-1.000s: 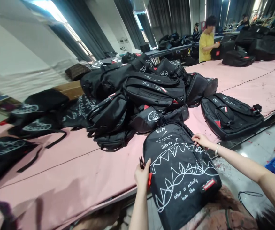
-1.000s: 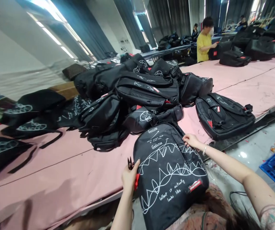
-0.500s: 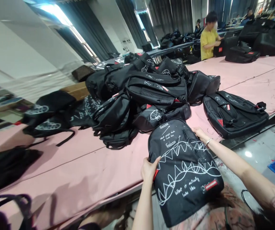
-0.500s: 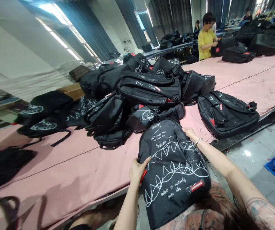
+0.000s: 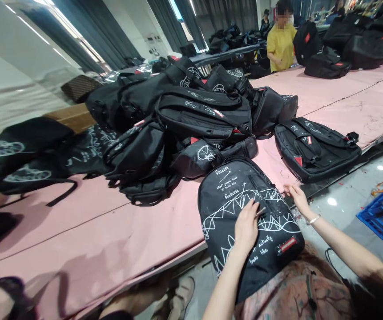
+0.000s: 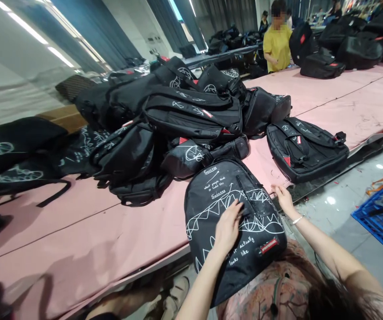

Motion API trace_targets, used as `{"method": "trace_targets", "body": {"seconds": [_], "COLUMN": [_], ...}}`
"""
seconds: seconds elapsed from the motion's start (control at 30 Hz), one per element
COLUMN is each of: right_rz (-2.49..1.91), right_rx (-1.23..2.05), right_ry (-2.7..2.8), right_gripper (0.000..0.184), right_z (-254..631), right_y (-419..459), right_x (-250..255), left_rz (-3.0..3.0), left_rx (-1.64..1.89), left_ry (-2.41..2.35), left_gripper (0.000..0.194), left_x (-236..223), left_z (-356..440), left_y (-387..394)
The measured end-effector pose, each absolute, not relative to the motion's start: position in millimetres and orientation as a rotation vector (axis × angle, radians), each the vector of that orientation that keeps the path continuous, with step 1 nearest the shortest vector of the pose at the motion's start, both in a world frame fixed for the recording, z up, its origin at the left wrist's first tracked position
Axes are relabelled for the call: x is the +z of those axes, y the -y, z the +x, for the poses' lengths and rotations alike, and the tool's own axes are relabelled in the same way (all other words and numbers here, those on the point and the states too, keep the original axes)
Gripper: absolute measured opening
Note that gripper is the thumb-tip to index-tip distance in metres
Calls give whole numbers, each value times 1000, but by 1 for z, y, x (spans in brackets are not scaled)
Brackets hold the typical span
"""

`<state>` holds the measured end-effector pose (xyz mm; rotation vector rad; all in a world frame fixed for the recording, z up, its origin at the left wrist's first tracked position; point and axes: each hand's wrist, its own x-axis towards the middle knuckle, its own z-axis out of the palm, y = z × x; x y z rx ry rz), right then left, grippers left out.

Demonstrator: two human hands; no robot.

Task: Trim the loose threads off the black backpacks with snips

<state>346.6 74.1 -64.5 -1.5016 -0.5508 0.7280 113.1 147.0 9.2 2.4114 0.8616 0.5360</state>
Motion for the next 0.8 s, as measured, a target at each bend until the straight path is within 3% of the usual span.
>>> {"method": "trace_targets", "body": {"seconds": [0.13,0.27,0.43,0.6,0.7,0.8], "right_rz": [-1544,-1568,-1609,-1423,-1449,-1495], "right_rx": [752,776,672,971,994,952], "right_ry": [510,446,548,939,817,655], "right_gripper": [60,60,38,26,18,22], "right_z": [323,302,287,267,265,278], "right_y": [-29,6,40,49,50,63], "right_x": [-73,-70,-19,37,40,24], "left_rz": [2446,2281,1804,1785,1747,1876], "left_rx": [295,468,507,369,307,314], "left_ry": [-727,-811,-681,-323,-298,-357], "left_gripper": [42,36,36,41,43,42], "left_x": [-2,14,60,79,71,59], "left_z": [138,135,141,173,181,174], "left_y": [-144,-142,-106,-68,-70,-88]}}
